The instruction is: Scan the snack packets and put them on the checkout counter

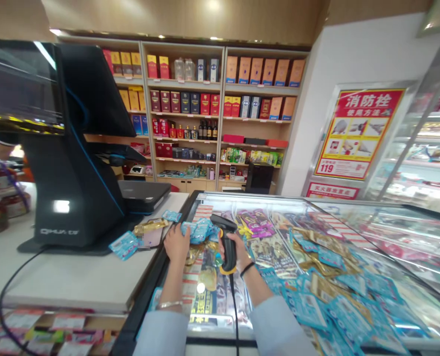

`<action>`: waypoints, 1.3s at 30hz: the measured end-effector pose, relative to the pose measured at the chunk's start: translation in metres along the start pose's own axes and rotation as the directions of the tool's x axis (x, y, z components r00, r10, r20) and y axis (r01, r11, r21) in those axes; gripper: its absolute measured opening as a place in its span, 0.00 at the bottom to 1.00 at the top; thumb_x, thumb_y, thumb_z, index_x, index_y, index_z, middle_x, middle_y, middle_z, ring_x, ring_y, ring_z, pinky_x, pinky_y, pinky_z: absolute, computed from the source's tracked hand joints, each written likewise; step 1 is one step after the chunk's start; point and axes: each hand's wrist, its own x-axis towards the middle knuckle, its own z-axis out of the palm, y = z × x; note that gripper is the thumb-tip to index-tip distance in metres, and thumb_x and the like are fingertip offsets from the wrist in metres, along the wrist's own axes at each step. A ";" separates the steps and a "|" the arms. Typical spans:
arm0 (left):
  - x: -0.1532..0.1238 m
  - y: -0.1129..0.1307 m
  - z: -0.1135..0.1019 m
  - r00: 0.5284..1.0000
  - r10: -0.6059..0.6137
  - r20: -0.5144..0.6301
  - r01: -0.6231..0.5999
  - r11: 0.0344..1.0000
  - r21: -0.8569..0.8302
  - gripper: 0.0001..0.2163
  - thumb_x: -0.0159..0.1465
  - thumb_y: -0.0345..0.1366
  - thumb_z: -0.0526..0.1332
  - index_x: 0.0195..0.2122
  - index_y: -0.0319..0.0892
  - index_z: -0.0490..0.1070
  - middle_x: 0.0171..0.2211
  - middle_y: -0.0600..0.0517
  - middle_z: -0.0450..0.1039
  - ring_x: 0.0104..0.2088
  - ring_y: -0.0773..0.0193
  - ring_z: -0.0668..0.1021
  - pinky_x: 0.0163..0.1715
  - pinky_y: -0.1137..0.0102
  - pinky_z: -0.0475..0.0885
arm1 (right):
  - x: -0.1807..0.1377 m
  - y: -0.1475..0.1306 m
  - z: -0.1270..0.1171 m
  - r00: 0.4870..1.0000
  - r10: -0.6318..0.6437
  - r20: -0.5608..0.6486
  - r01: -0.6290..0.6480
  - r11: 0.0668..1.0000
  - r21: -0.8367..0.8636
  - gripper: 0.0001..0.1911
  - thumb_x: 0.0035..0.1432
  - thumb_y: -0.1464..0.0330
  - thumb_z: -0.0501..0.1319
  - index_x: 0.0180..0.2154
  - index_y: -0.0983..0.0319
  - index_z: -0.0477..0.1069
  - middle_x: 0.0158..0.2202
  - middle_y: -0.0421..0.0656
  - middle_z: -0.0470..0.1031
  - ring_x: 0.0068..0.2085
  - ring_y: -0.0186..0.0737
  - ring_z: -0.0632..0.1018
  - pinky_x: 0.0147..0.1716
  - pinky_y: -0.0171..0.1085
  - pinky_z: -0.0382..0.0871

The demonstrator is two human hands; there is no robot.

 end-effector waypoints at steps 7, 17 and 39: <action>0.004 0.005 -0.005 0.993 0.110 -0.045 -0.113 0.991 -0.077 0.25 0.69 0.43 0.48 0.56 0.30 0.71 0.57 0.30 0.70 0.57 0.42 0.73 0.56 0.51 0.68 | 0.000 -0.017 0.004 0.998 -0.044 0.040 0.044 0.999 0.019 0.16 0.50 0.55 0.60 0.33 0.61 0.68 0.15 0.35 0.66 0.14 0.34 0.67 0.12 0.31 0.62; -0.005 0.056 -0.008 0.912 0.406 -0.060 -0.408 0.878 -0.250 0.19 0.67 0.43 0.50 0.52 0.37 0.71 0.59 0.36 0.69 0.63 0.47 0.68 0.63 0.53 0.62 | -0.036 -0.096 -0.022 0.976 -0.214 0.037 0.215 0.976 -0.026 0.15 0.53 0.57 0.56 0.36 0.61 0.65 0.16 0.33 0.65 0.15 0.34 0.66 0.12 0.31 0.61; -0.162 0.270 0.065 0.583 0.715 0.387 -0.537 0.696 -0.476 0.16 0.67 0.35 0.57 0.55 0.39 0.69 0.56 0.41 0.73 0.57 0.55 0.75 0.57 0.61 0.69 | -0.194 -0.223 -0.205 0.870 -0.393 -0.298 0.298 0.900 -0.317 0.12 0.50 0.59 0.57 0.32 0.60 0.67 0.15 0.36 0.67 0.14 0.34 0.66 0.15 0.32 0.55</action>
